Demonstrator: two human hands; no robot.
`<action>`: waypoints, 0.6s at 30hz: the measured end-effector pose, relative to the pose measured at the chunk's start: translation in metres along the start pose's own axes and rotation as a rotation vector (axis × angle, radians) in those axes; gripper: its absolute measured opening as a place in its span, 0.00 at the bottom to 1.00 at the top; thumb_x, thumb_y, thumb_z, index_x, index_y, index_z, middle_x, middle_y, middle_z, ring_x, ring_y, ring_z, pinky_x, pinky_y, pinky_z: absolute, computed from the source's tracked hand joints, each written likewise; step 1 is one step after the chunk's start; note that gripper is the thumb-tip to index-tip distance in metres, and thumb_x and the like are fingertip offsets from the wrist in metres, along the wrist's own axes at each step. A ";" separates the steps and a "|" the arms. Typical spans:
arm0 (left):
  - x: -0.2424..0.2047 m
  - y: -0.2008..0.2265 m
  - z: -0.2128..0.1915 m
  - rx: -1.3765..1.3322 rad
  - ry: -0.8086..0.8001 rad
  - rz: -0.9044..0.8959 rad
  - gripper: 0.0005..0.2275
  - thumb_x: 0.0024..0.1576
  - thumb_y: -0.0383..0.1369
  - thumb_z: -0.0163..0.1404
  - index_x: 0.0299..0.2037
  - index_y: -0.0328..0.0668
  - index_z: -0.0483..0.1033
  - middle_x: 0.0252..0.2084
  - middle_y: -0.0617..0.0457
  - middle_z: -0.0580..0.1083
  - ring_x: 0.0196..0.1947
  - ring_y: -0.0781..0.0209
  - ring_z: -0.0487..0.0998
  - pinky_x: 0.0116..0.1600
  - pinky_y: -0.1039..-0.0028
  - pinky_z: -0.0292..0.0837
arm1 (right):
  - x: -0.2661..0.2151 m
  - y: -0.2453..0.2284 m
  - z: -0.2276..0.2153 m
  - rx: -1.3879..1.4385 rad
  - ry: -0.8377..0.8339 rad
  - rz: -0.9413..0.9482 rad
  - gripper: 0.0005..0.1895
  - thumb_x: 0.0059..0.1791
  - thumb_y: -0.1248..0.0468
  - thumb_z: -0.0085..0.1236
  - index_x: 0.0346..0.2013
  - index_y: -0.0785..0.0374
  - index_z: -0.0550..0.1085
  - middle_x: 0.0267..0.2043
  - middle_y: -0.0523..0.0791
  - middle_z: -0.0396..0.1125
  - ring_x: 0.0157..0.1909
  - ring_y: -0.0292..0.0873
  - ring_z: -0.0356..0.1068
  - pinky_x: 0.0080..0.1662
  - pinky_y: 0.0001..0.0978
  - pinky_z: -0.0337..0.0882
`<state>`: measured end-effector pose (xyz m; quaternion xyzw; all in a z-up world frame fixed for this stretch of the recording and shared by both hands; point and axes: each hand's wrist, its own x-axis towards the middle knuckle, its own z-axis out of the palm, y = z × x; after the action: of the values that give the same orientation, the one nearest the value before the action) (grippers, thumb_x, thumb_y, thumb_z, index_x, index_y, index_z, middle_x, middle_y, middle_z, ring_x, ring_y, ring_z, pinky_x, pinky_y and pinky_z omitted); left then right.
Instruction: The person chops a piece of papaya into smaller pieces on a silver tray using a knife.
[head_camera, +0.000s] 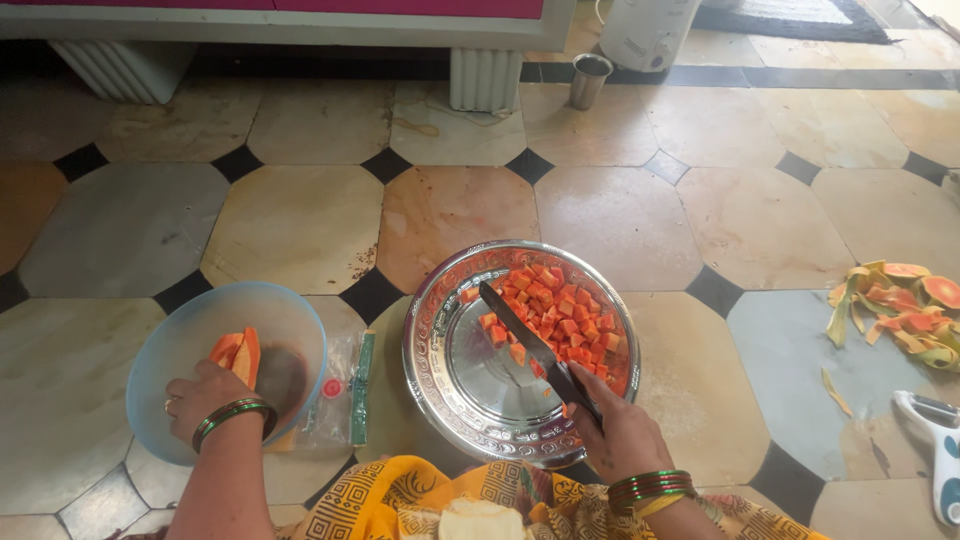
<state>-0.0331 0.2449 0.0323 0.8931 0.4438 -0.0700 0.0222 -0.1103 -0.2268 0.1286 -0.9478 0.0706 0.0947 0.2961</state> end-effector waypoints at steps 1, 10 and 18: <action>0.001 0.000 0.001 0.016 0.014 -0.006 0.32 0.54 0.41 0.61 0.69 0.46 0.63 0.65 0.35 0.62 0.63 0.40 0.69 0.60 0.55 0.72 | 0.000 0.000 0.001 -0.001 -0.001 0.001 0.30 0.50 0.52 0.53 0.67 0.36 0.63 0.40 0.56 0.75 0.46 0.63 0.74 0.46 0.54 0.73; 0.034 -0.009 0.038 -0.057 0.076 -0.036 0.26 0.59 0.41 0.55 0.67 0.42 0.66 0.61 0.32 0.68 0.58 0.36 0.74 0.56 0.53 0.74 | 0.003 0.007 0.008 -0.002 0.002 -0.009 0.29 0.49 0.50 0.53 0.67 0.35 0.64 0.39 0.55 0.76 0.44 0.63 0.74 0.45 0.54 0.73; 0.029 -0.011 0.016 -0.232 -0.026 -0.095 0.27 0.53 0.38 0.62 0.61 0.37 0.68 0.56 0.39 0.75 0.56 0.41 0.76 0.55 0.56 0.75 | 0.005 0.008 0.013 -0.062 -0.011 0.020 0.29 0.49 0.49 0.52 0.67 0.33 0.64 0.41 0.54 0.76 0.45 0.61 0.76 0.46 0.52 0.74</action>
<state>-0.0262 0.2733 0.0127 0.8616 0.4903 -0.0307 0.1276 -0.1086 -0.2261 0.1122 -0.9552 0.0754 0.1049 0.2661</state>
